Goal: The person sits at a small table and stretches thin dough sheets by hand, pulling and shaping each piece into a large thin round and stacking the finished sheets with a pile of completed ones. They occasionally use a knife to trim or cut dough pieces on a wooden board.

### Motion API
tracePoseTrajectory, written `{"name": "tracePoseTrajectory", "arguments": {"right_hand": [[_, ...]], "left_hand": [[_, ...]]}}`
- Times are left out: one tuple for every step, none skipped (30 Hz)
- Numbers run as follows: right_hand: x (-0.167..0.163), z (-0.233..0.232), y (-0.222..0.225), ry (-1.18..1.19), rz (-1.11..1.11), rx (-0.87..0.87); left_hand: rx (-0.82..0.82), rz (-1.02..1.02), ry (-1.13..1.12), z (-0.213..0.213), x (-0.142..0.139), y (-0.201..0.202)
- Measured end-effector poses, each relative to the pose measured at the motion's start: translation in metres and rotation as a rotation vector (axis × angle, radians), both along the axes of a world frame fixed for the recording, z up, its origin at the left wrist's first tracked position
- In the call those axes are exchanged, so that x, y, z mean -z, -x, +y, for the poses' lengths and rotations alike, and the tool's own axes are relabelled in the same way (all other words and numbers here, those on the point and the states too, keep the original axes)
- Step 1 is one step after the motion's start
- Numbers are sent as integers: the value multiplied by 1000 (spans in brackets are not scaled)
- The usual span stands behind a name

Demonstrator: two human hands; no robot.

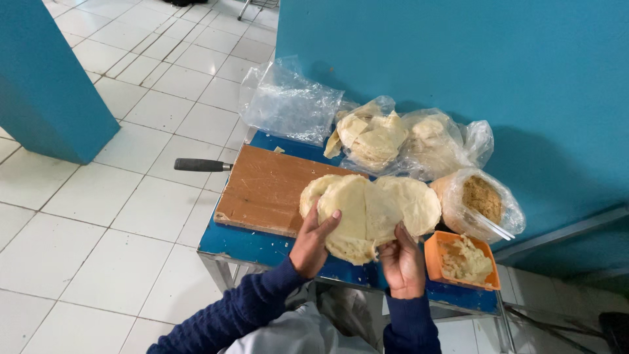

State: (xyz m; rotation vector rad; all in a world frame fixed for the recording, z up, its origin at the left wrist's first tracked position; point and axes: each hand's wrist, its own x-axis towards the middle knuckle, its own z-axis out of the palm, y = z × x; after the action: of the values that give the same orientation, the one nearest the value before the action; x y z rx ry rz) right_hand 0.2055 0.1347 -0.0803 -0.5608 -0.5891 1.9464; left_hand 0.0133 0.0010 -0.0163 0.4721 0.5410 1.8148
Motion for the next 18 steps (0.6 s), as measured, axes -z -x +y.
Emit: {"name": "tracePoseTrajectory", "arguments": {"right_hand": [[7,3,-5,95,-35,22],[12,8,-8,183,-65,44],[13,16,-12,130,21,-7],[13,22,-19,82,104,-57],[15,24,-24,42,182,-105],[16,25,-27,80,76,-26],[12,32,-31,110,-26,52],[9,38,-32,136,-126,128],[3,44,-33,27,-65,84],[-8,53,-35,-81,-6,41],[-16,57,-33,-191,57,-2],[-26,58,-32,-310,-92,126],[-40,61,-33,-427,-242,255],[-52,61,-27,-542,-391,384],[-63,61,-16,-678,-493,378],[-73,59,-2,-816,-595,366],[-79,52,12,-953,-698,352],[-79,39,29,-1065,-896,395]], "left_hand": [[11,-17,-17,-6,-3,4],[-14,-2,-18,-10,-7,11],[-39,19,-23,-14,-11,20],[-64,37,-22,-20,-14,28],[-70,31,-2,-28,-16,34],[-75,23,18,-36,-18,42],[-80,19,30,-42,-21,50],[-112,23,31,-46,-24,58],[-142,25,35,-52,-26,64],[-172,26,41,-59,-29,71],[-229,16,51,-66,-31,81],[-283,6,60,-73,-34,91],[-336,-6,71,-80,-35,99],[-372,24,43,-86,-37,106],[-407,54,14,-92,-37,112],[-445,84,-15,-96,-38,117],[-452,78,-24,-99,-37,121],[-457,73,-33,-101,-37,124]]}}
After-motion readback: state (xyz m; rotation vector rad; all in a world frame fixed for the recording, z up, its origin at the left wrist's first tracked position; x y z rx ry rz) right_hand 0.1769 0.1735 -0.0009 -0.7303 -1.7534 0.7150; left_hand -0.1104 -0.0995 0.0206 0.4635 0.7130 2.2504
